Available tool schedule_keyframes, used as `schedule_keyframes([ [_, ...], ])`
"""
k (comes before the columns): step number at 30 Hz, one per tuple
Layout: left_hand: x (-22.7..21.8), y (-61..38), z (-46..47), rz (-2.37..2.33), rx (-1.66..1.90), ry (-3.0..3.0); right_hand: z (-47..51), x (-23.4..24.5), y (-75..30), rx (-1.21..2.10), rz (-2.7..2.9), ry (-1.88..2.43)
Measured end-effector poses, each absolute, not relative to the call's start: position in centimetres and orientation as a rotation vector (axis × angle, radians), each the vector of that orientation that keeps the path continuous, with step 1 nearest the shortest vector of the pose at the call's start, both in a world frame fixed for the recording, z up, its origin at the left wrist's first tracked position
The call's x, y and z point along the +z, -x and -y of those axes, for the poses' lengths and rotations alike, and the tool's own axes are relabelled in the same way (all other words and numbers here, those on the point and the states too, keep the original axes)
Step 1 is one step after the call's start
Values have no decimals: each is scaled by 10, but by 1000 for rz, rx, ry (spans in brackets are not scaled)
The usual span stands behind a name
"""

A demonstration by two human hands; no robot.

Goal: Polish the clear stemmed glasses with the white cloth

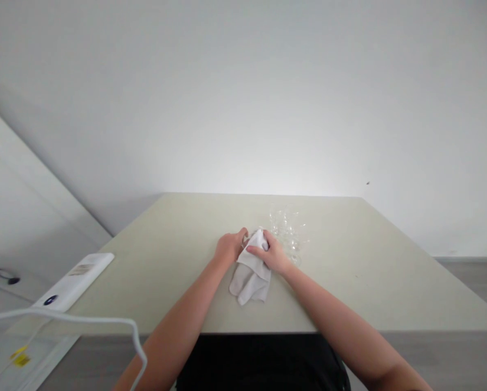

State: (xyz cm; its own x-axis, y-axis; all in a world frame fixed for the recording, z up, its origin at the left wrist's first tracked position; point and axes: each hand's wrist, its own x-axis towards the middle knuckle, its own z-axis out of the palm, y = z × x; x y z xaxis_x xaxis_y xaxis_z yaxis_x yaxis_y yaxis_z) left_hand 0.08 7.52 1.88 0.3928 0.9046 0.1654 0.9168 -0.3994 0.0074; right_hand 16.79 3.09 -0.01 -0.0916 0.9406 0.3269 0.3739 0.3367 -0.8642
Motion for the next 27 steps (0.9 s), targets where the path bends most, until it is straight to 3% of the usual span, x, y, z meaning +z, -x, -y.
schedule_keyframes([
  [4, 18, 1, -74, 1763, -177, 2541, -23, 5, -166, 540, 1885, 1071],
  [7, 21, 2, -73, 1749, -342, 2470, -21, 5, -161, 526, 1889, 1020],
  [11, 26, 2, -69, 1406, -606, 2496, -28, -2, -155, 746, 1542, 1107],
  [15, 27, -1, -69, 1203, -547, 2552, -33, -10, -155, 1035, 1300, 1143],
  [23, 25, 3, -74, 1558, -433, 2561, -25, -2, -166, 484, 1911, 1064],
  [27, 26, 2, -73, 1762, -443, 2554, -26, -1, -169, 567, 1835, 932],
])
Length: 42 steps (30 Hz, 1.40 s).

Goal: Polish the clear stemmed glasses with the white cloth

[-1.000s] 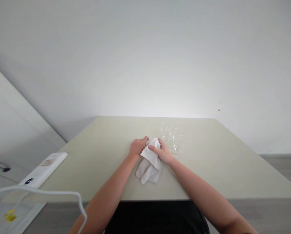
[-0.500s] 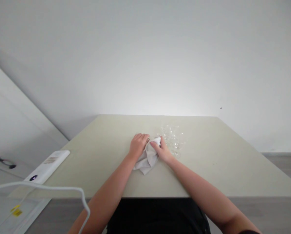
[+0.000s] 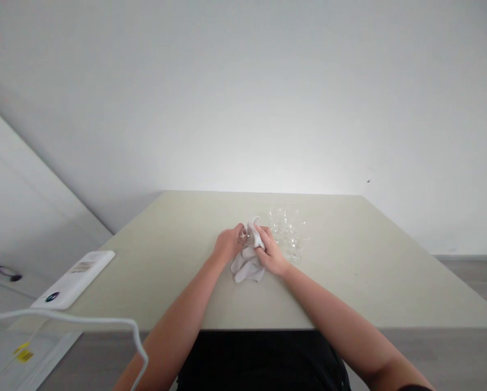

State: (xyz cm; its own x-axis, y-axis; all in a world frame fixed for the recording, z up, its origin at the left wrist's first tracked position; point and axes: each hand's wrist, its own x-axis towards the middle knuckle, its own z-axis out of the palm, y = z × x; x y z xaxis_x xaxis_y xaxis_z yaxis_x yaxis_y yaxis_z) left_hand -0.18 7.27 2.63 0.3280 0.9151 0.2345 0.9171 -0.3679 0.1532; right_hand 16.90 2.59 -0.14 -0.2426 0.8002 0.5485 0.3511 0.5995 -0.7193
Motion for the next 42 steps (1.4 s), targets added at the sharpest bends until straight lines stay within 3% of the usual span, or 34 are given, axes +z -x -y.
schedule_keyframes([
  [7, 25, 2, -73, 1774, -429, 2567, -34, -11, -165, 816, 1581, 986],
  [17, 22, -1, -66, 1118, -272, 2774, -44, -21, -163, 855, 1588, 982],
  [42, 21, 1, -69, 1212, -215, 2765, -47, -26, -169, 773, 1777, 1078],
])
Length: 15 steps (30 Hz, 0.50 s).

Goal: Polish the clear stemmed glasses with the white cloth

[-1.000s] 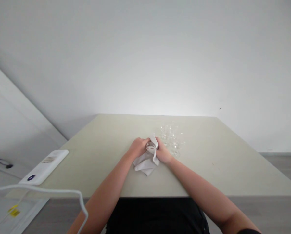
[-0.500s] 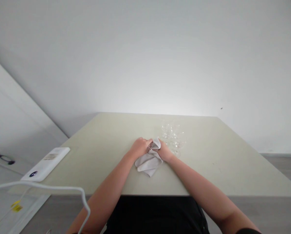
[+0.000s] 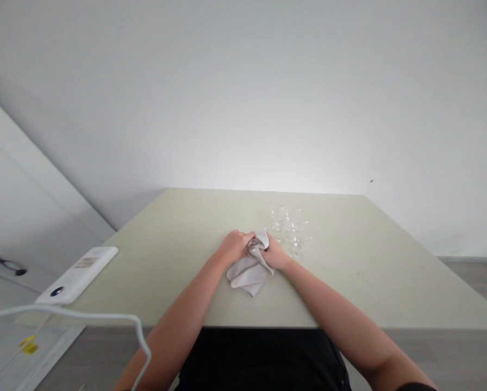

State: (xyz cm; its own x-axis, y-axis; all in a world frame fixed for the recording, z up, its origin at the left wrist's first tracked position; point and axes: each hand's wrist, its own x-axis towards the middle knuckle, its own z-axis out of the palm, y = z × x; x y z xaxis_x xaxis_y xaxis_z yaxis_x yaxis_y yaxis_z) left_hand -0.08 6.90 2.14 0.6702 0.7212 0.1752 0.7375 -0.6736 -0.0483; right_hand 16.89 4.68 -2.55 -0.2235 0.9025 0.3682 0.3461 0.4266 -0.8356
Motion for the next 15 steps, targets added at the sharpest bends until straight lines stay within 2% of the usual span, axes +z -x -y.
schedule_keyframes([
  [9, 20, -1, -69, 1241, -215, 2744, -49, -27, -172, 610, 1893, 1133],
  [15, 19, 1, -72, 1278, -251, 2748, -52, -30, -171, 639, 1855, 1142],
])
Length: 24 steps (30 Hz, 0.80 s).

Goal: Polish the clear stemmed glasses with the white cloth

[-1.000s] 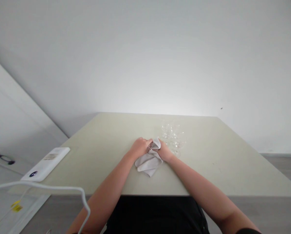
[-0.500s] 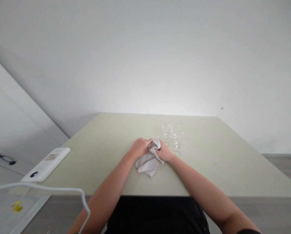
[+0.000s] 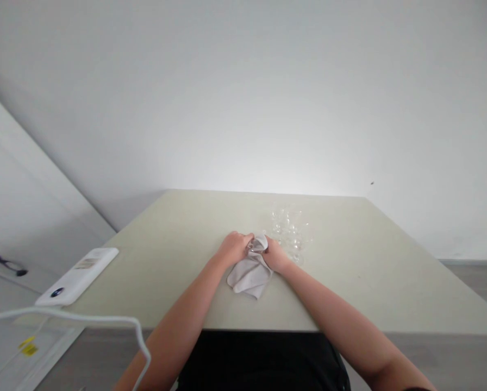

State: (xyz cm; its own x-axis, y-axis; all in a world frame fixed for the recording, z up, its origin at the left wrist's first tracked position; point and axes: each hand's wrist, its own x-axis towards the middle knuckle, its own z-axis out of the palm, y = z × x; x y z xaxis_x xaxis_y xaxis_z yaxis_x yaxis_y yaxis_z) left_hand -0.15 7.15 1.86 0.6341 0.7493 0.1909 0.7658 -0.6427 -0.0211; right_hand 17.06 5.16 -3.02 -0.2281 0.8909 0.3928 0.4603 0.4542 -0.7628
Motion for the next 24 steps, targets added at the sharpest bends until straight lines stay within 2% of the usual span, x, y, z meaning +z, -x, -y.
schedule_keyframes([
  [24, 11, 5, -74, 1338, -420, 2829, -50, -24, -170, 728, 1748, 1238],
])
